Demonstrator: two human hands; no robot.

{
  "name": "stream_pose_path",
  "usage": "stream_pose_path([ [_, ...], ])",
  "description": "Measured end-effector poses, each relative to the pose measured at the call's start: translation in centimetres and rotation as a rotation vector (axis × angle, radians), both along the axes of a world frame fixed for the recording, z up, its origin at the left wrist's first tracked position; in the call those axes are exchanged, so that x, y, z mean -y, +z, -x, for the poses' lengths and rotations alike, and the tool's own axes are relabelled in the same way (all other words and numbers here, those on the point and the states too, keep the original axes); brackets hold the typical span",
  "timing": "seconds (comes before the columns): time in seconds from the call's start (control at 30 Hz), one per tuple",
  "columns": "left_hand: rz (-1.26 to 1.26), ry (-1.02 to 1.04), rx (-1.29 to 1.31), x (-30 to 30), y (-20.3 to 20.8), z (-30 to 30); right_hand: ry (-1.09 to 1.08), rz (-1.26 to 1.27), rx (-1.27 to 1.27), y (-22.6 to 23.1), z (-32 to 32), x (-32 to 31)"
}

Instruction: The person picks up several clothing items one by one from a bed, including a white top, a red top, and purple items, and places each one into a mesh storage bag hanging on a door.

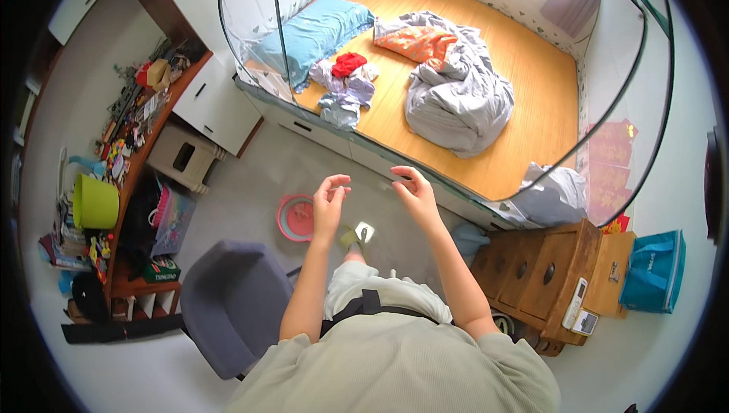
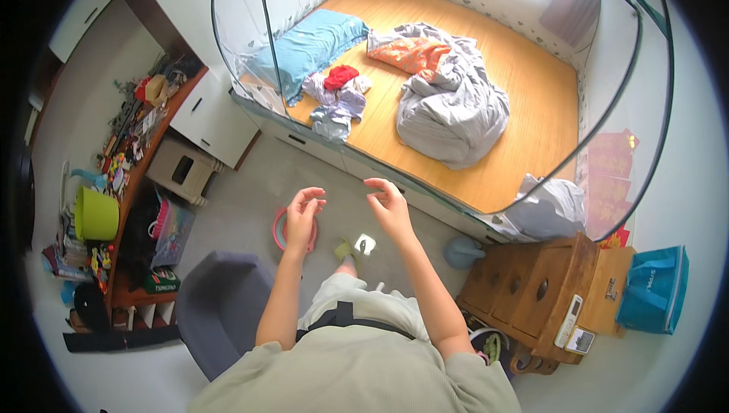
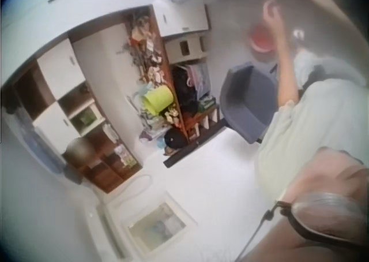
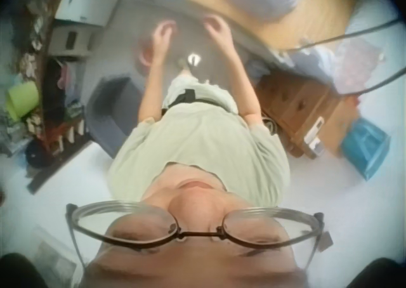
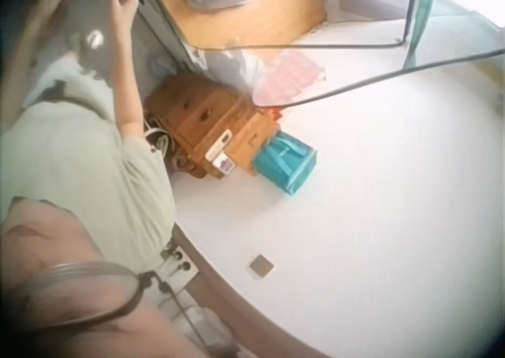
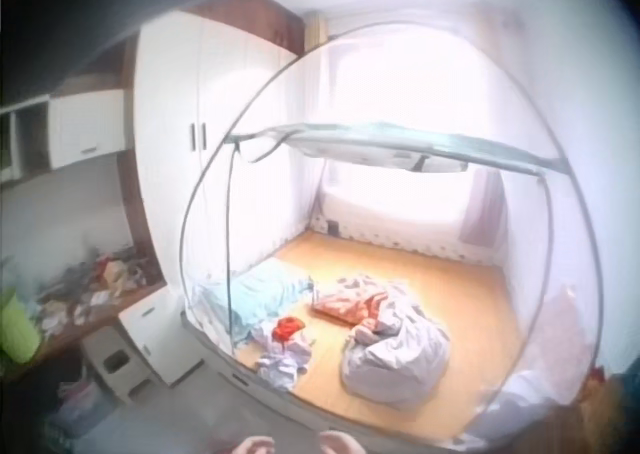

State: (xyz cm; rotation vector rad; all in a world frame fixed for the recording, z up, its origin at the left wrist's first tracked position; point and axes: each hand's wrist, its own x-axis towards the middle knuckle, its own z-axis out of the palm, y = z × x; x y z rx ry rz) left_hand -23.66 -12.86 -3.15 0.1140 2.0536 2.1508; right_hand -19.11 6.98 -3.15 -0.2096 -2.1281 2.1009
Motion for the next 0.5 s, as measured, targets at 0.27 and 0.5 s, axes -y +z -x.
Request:
stream_pose_path([
  [0.27, 0.039, -0.097, 0.050, 2.7, -1.7, 13.1, -0.060, -0.055, 0.038, -2.0, 12.9, 2.8],
  [0.5, 0.093, -0.104, 0.104, 4.9, -4.0, 20.3, -0.074, -0.045, 0.160, -4.7, 20.1, 5.0],
])
